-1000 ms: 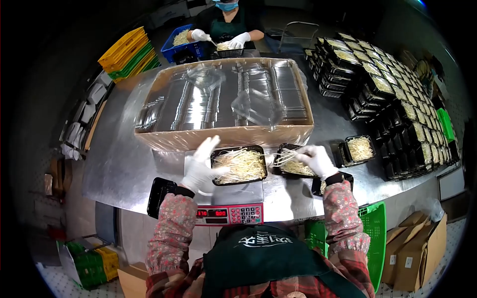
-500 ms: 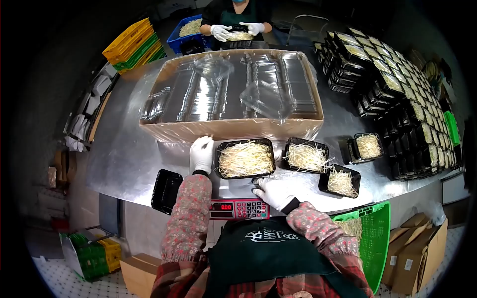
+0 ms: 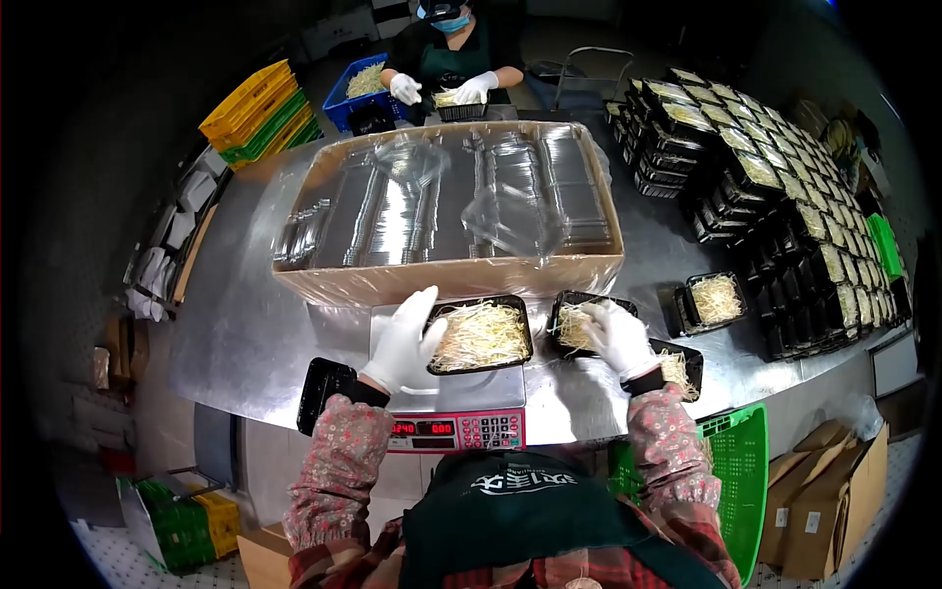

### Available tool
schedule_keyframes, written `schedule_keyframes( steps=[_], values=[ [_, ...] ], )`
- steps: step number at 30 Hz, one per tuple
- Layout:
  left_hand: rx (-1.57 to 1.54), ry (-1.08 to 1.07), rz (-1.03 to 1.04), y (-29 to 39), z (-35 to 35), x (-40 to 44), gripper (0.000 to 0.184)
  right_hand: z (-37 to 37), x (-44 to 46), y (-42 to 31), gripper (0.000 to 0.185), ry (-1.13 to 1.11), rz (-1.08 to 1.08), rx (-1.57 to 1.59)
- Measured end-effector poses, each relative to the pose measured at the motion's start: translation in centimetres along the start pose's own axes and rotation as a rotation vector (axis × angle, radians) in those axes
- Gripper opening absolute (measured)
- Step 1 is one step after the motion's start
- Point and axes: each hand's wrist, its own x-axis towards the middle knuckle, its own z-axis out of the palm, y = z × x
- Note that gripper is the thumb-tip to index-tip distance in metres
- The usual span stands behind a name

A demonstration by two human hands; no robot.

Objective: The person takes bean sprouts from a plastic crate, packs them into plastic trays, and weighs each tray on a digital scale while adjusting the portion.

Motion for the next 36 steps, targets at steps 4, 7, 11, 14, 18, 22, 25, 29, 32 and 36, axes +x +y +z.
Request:
schedule_keyframes(
  steps=[4,7,11,14,18,22,25,29,32,36],
  values=[
    [0.357,0.004,0.266,2.3,5.5,0.0,0.054,5.3,3.9,-8.4,0.034,0.130,-0.135,0.531],
    [0.427,-0.160,0.080,3.2,7.0,0.6,0.054,11.4,6.0,-9.7,0.059,-0.125,0.032,0.375],
    [0.288,-0.164,0.175,1.0,8.1,1.7,0.049,13.5,5.9,-10.4,0.075,-0.192,0.144,0.297],
    [0.250,-0.250,0.089,1.0,7.7,2.5,0.046,12.9,6.7,-10.3,0.077,-0.278,0.157,0.295],
    [0.156,-0.199,0.001,1.3,7.6,1.3,0.059,7.1,8.4,-10.2,0.051,-0.241,-0.061,0.214],
    [0.281,-0.168,-0.011,3.6,6.4,0.9,0.062,3.6,12.7,-8.2,0.042,0.380,-0.142,-0.074],
    [0.326,-0.085,0.016,4.1,6.4,0.3,0.061,5.9,14.9,-4.4,0.029,0.285,-0.138,-0.236],
    [0.130,0.084,0.030,4.0,4.8,-0.4,0.047,6.8,15.8,-2.7,0.015,0.184,-0.139,-0.050],
    [-0.198,0.335,-0.003,4.3,1.6,-0.8,0.032,4.5,16.2,-2.9,0.010,0.336,-0.094,0.069],
    [-0.977,0.455,-0.276,2.5,-1.4,-0.9,0.047,0.4,16.1,-4.6,0.010,0.545,-0.291,0.176]
  ],
)
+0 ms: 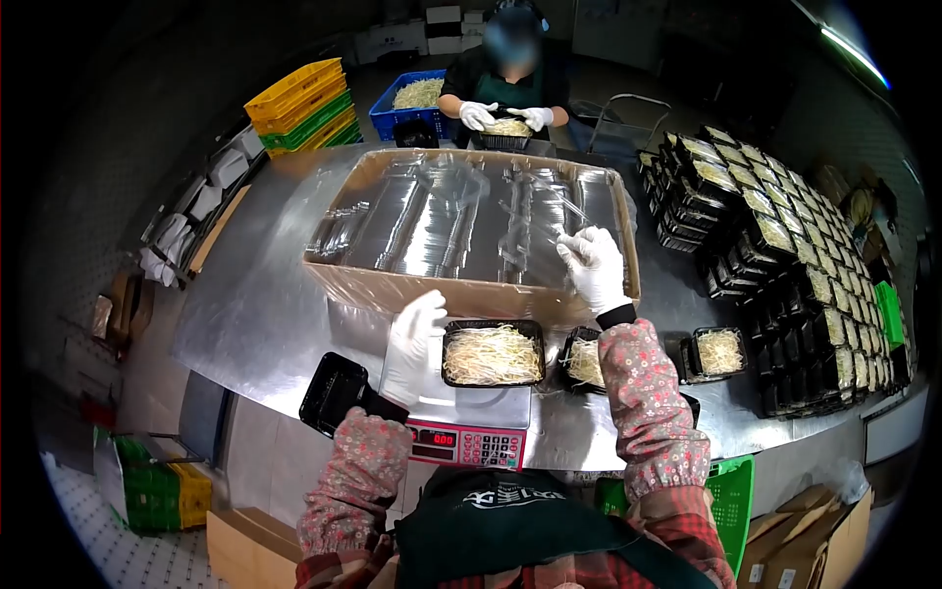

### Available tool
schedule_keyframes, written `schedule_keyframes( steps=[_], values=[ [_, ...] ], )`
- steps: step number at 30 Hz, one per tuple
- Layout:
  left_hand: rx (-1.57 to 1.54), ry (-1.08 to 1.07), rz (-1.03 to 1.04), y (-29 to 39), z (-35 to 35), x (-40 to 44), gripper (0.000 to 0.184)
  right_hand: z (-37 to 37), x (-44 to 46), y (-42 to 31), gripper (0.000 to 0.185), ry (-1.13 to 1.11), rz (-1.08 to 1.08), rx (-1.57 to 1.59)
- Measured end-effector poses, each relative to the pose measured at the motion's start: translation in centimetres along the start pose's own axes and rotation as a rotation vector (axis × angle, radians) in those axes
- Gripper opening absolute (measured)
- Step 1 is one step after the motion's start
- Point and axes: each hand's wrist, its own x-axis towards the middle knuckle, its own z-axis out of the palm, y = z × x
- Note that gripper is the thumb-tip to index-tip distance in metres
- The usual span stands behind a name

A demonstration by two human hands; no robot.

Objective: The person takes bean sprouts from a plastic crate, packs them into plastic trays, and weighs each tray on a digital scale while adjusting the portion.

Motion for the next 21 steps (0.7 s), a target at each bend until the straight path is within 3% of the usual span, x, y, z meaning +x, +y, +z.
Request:
schedule_keyframes(
  steps=[2,3,6,7,8,10,12,14,18,20,21],
  values=[
    [-0.390,0.005,-0.273,1.8,-1.5,1.5,0.067,-2.2,0.6,-3.1,0.013,-0.027,-0.143,0.101],
    [-0.472,-0.008,-0.313,3.8,-1.1,1.6,0.076,-3.1,0.8,-4.7,0.014,-0.085,-0.260,0.124],
    [-0.528,-0.088,-0.298,5.1,-1.4,2.2,0.057,-4.1,-0.8,-8.2,0.018,-0.369,-0.537,0.197],
    [-0.414,-0.067,-0.237,5.1,-1.5,2.1,0.040,-4.9,-1.0,-9.0,0.020,-0.524,-0.518,0.326],
    [-0.415,-0.070,-0.239,4.9,-1.3,1.9,0.040,-5.7,-1.0,-9.3,0.023,-0.566,-0.539,0.324],
    [-0.251,0.081,-0.127,3.9,-0.5,0.6,0.034,-7.4,-0.6,-9.4,0.035,-0.370,-0.447,0.276],
    [-0.184,0.066,-0.111,3.2,0.5,-1.4,0.032,-7.3,-3.0,-9.0,0.051,-0.244,0.003,0.361],
    [-0.109,0.033,-0.171,1.1,1.2,-3.3,0.030,-6.0,-6.6,-7.2,0.043,-0.365,0.418,0.610],
    [0.101,0.000,-0.231,-3.2,0.9,-3.7,0.026,-1.9,-12.6,-4.0,0.030,-0.458,0.526,0.344],
    [0.880,-0.006,0.202,-4.8,0.7,-1.8,0.027,0.0,-12.3,-3.0,0.026,-0.454,0.449,0.103],
    [0.979,0.043,0.209,-5.2,0.8,-0.8,0.030,1.0,-12.1,-2.6,0.027,-0.415,0.364,0.033]
  ],
)
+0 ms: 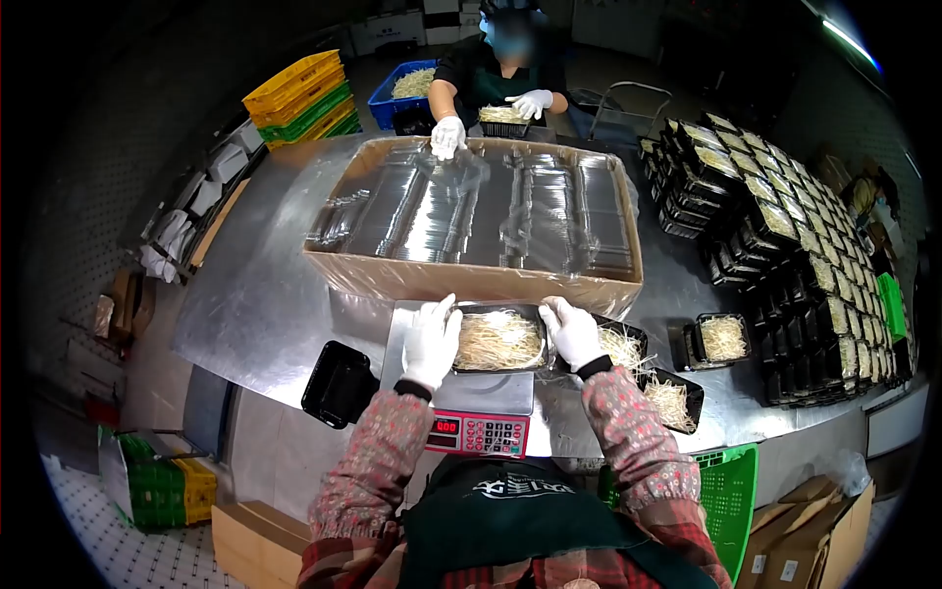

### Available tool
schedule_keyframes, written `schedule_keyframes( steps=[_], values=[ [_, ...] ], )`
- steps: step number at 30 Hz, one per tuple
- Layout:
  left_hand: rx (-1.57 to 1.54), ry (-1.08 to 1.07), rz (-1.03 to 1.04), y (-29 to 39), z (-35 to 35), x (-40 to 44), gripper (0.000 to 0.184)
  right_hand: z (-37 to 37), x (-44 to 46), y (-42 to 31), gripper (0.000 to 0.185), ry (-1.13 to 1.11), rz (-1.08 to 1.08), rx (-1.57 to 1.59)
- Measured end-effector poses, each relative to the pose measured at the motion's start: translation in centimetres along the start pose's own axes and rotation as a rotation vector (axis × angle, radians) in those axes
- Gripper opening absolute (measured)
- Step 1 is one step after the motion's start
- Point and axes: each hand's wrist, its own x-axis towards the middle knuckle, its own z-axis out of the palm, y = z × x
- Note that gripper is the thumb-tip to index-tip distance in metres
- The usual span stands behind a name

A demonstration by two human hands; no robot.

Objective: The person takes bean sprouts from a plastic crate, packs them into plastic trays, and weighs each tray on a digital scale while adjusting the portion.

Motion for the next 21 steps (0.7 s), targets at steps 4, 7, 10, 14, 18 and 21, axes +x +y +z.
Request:
schedule_keyframes(
  steps=[4,7,10,14,18,21],
  values=[
    [0.052,-0.193,-0.169,-2.9,2.2,0.8,0.038,2.2,1.4,0.9,0.025,-0.214,0.147,-0.229],
    [-0.227,-0.253,-0.221,-5.4,3.3,0.6,0.038,3.5,1.0,2.8,0.022,-0.170,0.252,0.276],
    [-0.537,-0.303,-0.319,-7.8,4.7,0.7,0.037,5.1,1.4,4.9,0.021,-0.268,0.439,0.662],
    [-0.900,-0.375,-0.516,-6.5,3.5,1.3,0.034,4.5,1.8,4.8,0.014,-0.308,0.549,0.828],
    [-0.823,-0.389,-0.591,-5.1,2.7,1.7,0.030,6.2,1.3,5.5,0.009,-0.212,0.526,0.927],
    [-0.872,-0.301,-0.522,-6.4,4.5,1.6,0.026,6.7,1.2,6.1,0.007,-0.156,0.472,0.966]
  ],
)
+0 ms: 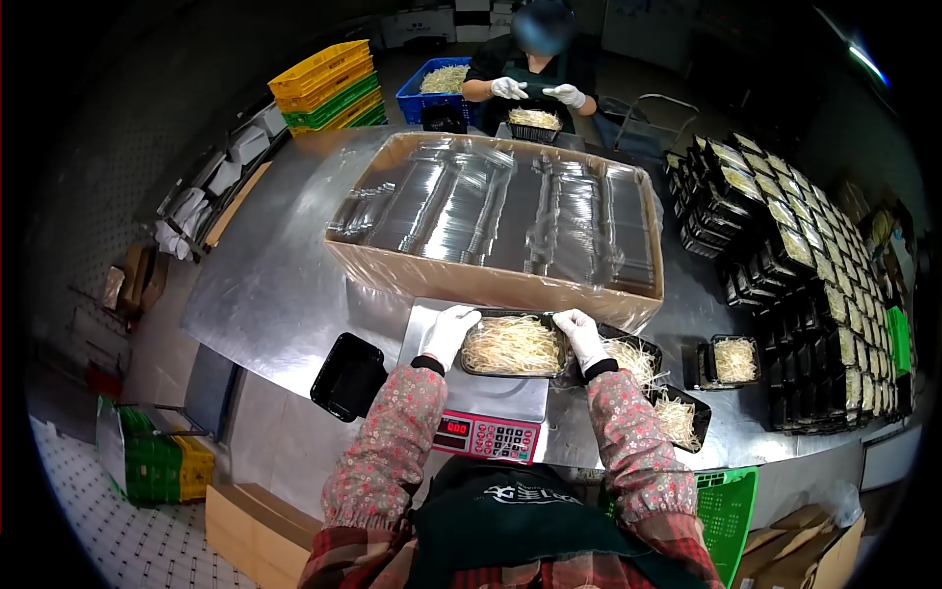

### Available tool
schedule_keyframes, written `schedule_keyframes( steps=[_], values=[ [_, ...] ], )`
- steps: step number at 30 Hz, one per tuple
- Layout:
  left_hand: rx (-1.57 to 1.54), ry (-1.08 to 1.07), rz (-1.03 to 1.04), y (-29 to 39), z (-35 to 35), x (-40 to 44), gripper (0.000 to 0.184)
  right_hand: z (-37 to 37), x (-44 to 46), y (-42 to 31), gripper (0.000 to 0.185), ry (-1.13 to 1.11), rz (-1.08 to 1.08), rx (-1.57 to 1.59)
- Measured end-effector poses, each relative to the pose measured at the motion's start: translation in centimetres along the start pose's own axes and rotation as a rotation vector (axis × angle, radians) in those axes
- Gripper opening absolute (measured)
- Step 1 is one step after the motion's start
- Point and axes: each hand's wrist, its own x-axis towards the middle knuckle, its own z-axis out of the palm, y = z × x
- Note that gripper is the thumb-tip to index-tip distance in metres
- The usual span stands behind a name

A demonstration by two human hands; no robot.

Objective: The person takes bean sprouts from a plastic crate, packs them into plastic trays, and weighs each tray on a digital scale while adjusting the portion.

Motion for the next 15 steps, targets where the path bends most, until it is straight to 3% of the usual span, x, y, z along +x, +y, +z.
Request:
schedule_keyframes(
  steps=[8,12,14,15],
  values=[
    [-0.312,-0.126,-0.107,-0.5,-0.7,-0.1,0.021,0.6,-0.1,1.0,0.007,0.020,-0.054,0.114],
    [-0.302,-0.039,-0.005,-1.6,-0.6,-0.4,0.020,1.1,-0.1,0.7,0.007,0.028,-0.103,0.146],
    [-0.122,0.081,-0.009,-2.0,-0.6,-1.6,0.020,0.8,0.0,-0.4,0.009,-0.027,-0.062,-0.058],
    [-0.214,0.121,0.151,-1.1,0.3,-3.4,0.018,0.8,0.3,-0.3,0.016,-0.063,-0.106,-0.064]
  ],
)
